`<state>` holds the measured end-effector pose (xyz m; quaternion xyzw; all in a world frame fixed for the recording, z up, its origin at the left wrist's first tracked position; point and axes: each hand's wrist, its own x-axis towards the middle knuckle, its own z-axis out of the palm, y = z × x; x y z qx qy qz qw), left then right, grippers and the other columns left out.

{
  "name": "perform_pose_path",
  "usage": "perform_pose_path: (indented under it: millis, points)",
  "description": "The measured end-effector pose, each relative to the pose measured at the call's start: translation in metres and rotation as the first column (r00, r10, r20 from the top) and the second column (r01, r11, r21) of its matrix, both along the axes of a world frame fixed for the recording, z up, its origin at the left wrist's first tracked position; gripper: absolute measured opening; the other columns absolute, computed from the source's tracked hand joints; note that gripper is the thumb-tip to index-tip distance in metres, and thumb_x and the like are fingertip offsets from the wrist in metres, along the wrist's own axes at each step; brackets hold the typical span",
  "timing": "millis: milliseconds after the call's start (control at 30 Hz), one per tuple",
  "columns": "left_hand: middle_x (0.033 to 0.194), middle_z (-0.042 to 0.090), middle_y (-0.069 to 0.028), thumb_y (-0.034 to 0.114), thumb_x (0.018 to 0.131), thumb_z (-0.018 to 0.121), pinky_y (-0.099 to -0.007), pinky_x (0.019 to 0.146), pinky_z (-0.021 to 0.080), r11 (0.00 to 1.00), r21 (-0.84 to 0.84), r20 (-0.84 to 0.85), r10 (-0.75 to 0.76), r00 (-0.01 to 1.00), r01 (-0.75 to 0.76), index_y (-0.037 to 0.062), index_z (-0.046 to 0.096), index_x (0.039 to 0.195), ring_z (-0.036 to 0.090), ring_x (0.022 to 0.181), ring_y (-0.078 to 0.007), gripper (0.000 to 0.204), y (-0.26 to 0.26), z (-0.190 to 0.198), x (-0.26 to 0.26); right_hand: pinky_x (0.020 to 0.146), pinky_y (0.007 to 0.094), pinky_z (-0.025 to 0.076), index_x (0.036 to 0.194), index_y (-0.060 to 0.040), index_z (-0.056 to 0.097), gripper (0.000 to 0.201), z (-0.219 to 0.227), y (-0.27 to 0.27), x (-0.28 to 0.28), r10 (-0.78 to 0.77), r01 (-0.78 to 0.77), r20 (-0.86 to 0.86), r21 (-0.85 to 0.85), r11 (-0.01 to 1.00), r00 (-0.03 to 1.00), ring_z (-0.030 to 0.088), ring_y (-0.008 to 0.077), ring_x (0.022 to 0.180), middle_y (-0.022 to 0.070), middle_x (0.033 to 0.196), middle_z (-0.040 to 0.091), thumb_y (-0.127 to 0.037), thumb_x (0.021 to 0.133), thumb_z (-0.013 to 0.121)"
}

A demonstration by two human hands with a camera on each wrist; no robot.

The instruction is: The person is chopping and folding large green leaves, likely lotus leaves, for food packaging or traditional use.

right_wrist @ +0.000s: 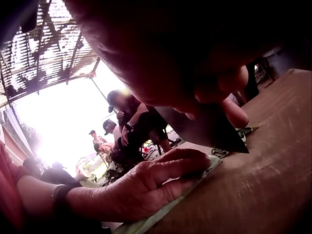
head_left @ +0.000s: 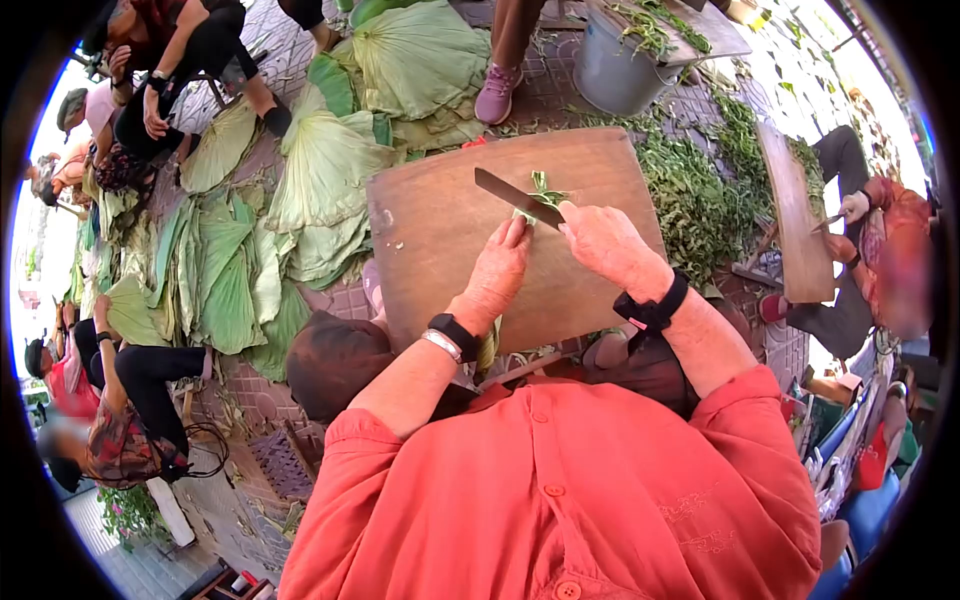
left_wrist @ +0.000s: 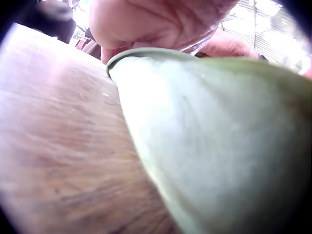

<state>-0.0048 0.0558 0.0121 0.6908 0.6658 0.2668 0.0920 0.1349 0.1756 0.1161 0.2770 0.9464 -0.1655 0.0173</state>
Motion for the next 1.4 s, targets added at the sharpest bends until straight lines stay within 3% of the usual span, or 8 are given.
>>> perform_pose_path:
  millis: [300,400,533,867,1200,1300,1400]
  points:
    - [0.132,0.043,-0.0197,-0.007,0.074,0.048,-0.0401,0.101,0.039,0.999,-0.045,0.035,0.007,0.999,-0.005,-0.0067,0.048,0.124,0.042,0.119,-0.0372,0.050,0.000,0.003,-0.001,0.063,0.0465,0.050,0.087,-0.0007,0.051,0.008,-0.021,0.003,-0.018,0.025,-0.025,-0.016,-0.017,1.000,1.000,0.063,0.0369,0.072,0.0197,0.072,0.063,-0.006,0.081,0.050]
    - [0.133,0.043,-0.0202,-0.008,0.073,0.048,-0.0398,0.103,0.038,0.998,-0.060,0.052,-0.010,0.999,0.013,-0.0064,0.047,0.125,0.040,0.121,-0.0373,0.052,0.001,0.008,-0.001,0.064,0.0480,0.048,0.089,-0.0016,0.049,0.015,-0.036,0.006,-0.037,0.027,-0.028,-0.069,-0.009,1.000,0.997,0.061,0.0398,0.073,0.0198,0.073,0.062,-0.016,0.089,0.051]
    - [0.130,0.045,-0.0213,-0.003,0.073,0.051,-0.0380,0.103,0.039,1.000,0.006,-0.116,0.007,0.993,-0.006,-0.0069,0.046,0.125,0.042,0.121,-0.0351,0.052,-0.006,0.010,0.002,0.065,0.0485,0.048,0.088,-0.0022,0.049,0.014,-0.034,0.008,-0.034,-0.031,0.030,-0.072,-0.016,0.999,0.997,0.061,0.0404,0.074,0.0195,0.073,0.063,-0.016,0.089,0.052]
    - [0.129,0.044,-0.0217,-0.003,0.073,0.051,-0.0382,0.103,0.038,1.000,-0.001,-0.017,0.020,1.000,-0.020,-0.0088,0.048,0.123,0.043,0.121,-0.0357,0.050,-0.007,0.003,0.001,0.062,0.0473,0.048,0.085,-0.0018,0.051,0.006,-0.001,-0.007,-0.003,0.019,-0.017,0.037,-0.038,0.999,0.999,0.062,0.0377,0.074,0.0203,0.074,0.062,-0.007,0.084,0.049]
    - [0.130,0.044,-0.0213,-0.004,0.073,0.051,-0.0384,0.103,0.039,1.000,-0.020,-0.047,-0.015,0.999,0.014,-0.0069,0.047,0.125,0.042,0.122,-0.0353,0.052,-0.006,0.003,-0.001,0.066,0.0457,0.050,0.085,-0.0006,0.050,0.009,-0.029,-0.004,-0.044,0.019,-0.019,-0.025,-0.026,0.999,1.000,0.063,0.0373,0.077,0.0191,0.075,0.063,-0.008,0.081,0.052]
    - [0.134,0.041,-0.0204,-0.006,0.072,0.050,-0.0393,0.104,0.037,0.999,-0.043,-0.073,0.004,0.997,-0.007,-0.0057,0.047,0.126,0.040,0.123,-0.0362,0.054,-0.013,0.003,0.003,0.065,0.0460,0.050,0.086,-0.0007,0.050,0.010,-0.033,0.001,-0.036,0.017,-0.020,-0.106,-0.026,0.999,0.994,0.063,0.0374,0.076,0.0192,0.076,0.063,-0.010,0.083,0.053]
    - [0.135,0.041,-0.0201,-0.006,0.072,0.050,-0.0395,0.104,0.037,0.999,-0.033,-0.045,0.018,0.999,-0.019,-0.0054,0.047,0.127,0.039,0.124,-0.0365,0.054,-0.013,0.004,0.003,0.064,0.0460,0.049,0.086,-0.0011,0.050,0.010,-0.021,0.003,-0.021,-0.018,0.018,-0.038,-0.014,1.000,0.999,0.063,0.0370,0.075,0.0186,0.074,0.063,-0.011,0.085,0.052]
